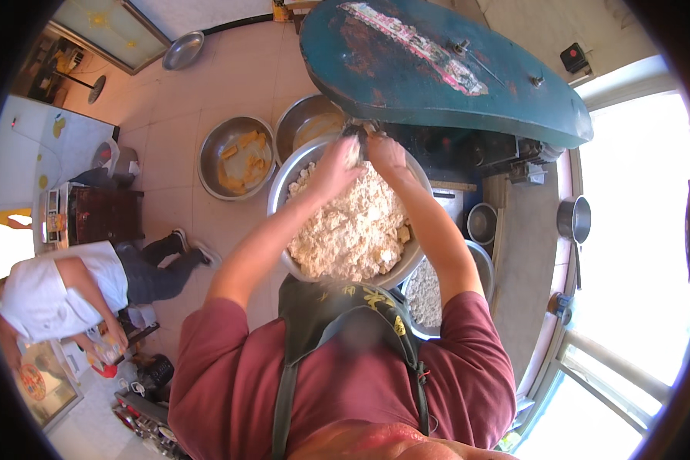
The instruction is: The person mixes a bowl of dough by hand and uses a mechanical extruder to process it into strips.
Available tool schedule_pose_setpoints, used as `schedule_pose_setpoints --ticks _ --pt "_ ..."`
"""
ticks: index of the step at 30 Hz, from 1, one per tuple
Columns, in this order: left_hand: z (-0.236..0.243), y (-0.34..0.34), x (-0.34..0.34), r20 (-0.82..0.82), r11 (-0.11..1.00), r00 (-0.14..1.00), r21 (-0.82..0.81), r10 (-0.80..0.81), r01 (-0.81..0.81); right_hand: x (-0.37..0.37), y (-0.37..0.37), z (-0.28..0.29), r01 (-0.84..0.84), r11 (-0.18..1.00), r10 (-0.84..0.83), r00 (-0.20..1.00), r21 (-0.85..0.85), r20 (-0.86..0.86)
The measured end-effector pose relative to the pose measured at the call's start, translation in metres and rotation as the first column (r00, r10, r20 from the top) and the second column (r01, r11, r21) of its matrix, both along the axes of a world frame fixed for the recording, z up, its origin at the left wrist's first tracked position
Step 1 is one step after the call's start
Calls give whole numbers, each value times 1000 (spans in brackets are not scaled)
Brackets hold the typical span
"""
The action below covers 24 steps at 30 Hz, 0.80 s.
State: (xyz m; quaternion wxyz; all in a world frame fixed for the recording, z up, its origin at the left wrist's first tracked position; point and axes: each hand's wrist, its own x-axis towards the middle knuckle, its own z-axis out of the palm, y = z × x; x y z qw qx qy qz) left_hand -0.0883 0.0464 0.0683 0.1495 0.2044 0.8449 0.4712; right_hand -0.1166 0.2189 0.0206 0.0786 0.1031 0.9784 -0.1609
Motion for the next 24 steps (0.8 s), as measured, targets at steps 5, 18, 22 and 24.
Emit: schedule_pose_setpoints --ticks 5,18,22,24 --pt "-28 20 -58 -68 896 942 -339 -329 288 42 20 14 27 995 -37 992 -92 -119" --pt "-51 -147 75 84 929 970 -278 -230 245 48 29 36 -16 993 -2 988 -115 -156" --pt "-55 -159 138 46 733 934 -607 -354 307 72 46 23 -110 976 50 954 -188 -296" --pt "-57 -144 153 37 683 941 -679 -336 270 77 44 20 -133 967 52 938 -218 -341"
